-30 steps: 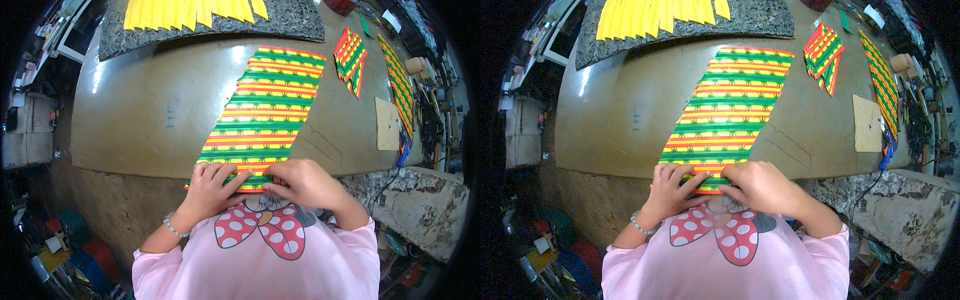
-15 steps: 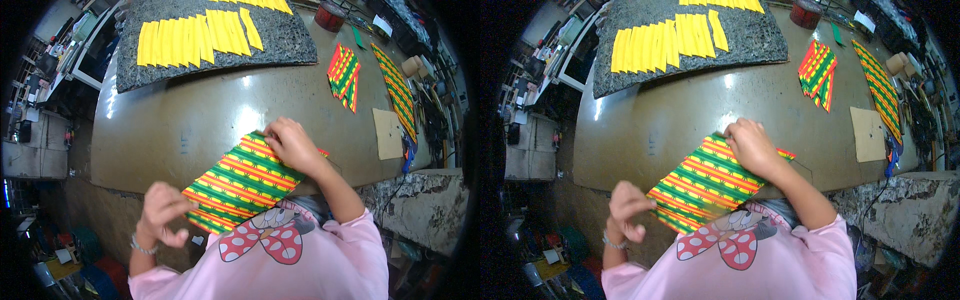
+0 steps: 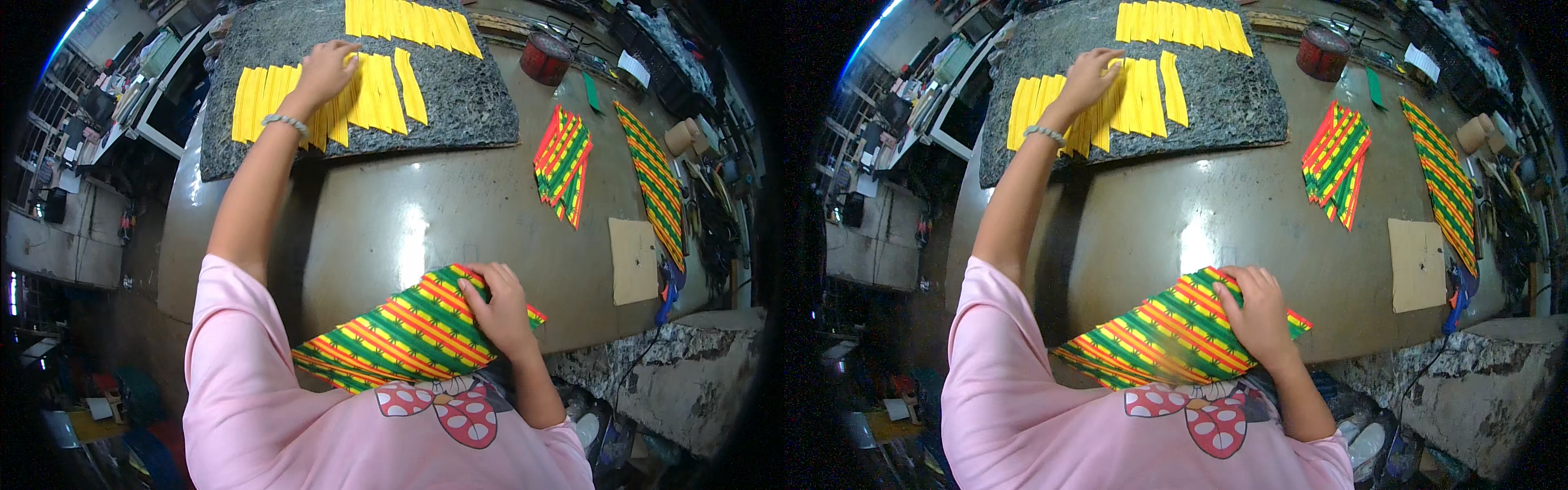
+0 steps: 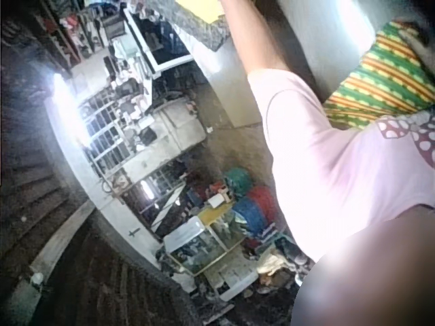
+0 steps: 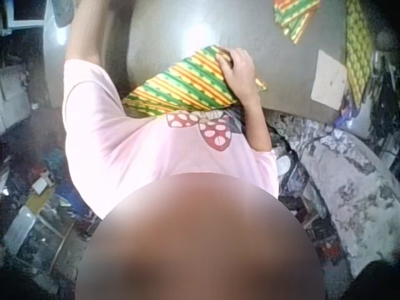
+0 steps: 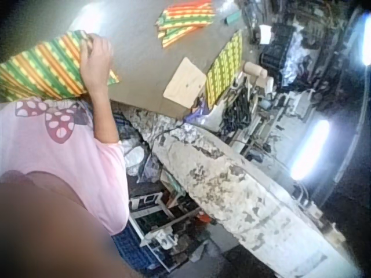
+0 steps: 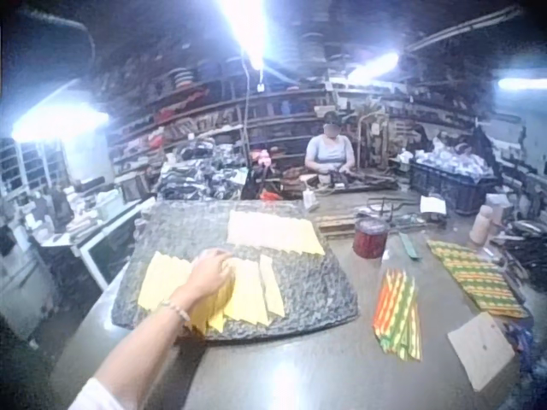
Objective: The person repeatedly picks yellow paper strips and places them on top of patterned paper sheets on a table, pressing each strip into place. The person stacks the completed sheets together and continues adding more strips to new sheets throughout the clip.
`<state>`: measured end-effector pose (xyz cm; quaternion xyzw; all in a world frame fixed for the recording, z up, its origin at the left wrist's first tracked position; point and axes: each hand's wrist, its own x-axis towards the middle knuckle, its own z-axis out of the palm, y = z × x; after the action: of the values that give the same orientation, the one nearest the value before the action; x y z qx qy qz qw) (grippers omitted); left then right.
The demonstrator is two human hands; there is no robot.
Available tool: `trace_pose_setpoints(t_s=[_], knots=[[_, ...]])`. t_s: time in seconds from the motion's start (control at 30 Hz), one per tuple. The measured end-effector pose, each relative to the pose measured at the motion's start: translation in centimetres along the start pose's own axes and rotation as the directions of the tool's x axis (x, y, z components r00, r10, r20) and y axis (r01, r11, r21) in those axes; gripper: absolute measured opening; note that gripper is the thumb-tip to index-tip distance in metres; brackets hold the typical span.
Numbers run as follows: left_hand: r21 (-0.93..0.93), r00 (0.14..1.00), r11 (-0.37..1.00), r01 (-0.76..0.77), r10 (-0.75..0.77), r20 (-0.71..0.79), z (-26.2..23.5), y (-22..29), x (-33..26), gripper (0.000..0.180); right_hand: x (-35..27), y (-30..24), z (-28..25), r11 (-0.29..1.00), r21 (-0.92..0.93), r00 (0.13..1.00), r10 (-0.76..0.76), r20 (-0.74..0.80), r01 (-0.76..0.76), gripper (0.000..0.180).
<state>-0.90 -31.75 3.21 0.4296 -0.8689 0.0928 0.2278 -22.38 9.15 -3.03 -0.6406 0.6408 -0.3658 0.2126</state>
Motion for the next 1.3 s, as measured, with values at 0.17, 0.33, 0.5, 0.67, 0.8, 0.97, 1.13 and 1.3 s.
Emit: trace_pose_setpoints(t_s=[0.17,0.33,0.5,0.67,0.8,0.97,1.13,1.3], knots=[[0.217,0.975,0.971,-0.098,0.05,0.217,3.0,1.5,3.1,0.043,-0.2,-0.7,-0.4,0.992,0.05,0.992,-0.117,0.046,0.114,0.016],[0.076,0.934,0.977,-0.2,0.167,0.315,1.0,0.9,5.2,0.028,-0.9,-1.2,-0.2,0.978,0.049,0.977,-0.207,0.055,0.204,0.013],[-0.082,0.859,0.919,-0.386,0.39,0.331,-4.6,3.0,4.5,0.017,-1.7,-2.2,-0.7,0.921,0.014,0.92,-0.389,0.056,0.389,0.02],[-0.142,0.824,0.859,-0.492,0.512,0.243,-16.4,9.0,-2.2,0.013,-2.7,-3.5,-0.9,0.886,0.029,0.883,-0.464,0.075,0.463,0.024],[-0.374,0.955,0.893,-0.249,0.291,0.06,-25.1,13.3,-9.1,0.012,-2.8,-4.5,0.2,0.785,0.184,0.785,-0.613,0.092,0.592,0.026],[-0.809,0.98,0.554,0.196,-0.148,0.136,-18.5,17.7,-18.6,0.022,-3.6,-5.6,0.8,0.731,0.196,0.722,-0.68,0.127,0.654,0.026],[-0.517,0.858,0.699,0.495,-0.298,0.418,-10.3,20.6,-27.4,0.014,-4.0,-5.4,0.7,0.923,0.045,0.907,-0.384,0.171,0.382,0.021],[-0.456,0.944,0.829,0.323,-0.248,0.218,-9.8,19.9,-30.3,0.018,-3.9,-5.9,1.7,0.995,0.028,0.962,-0.102,0.252,0.098,0.017]])
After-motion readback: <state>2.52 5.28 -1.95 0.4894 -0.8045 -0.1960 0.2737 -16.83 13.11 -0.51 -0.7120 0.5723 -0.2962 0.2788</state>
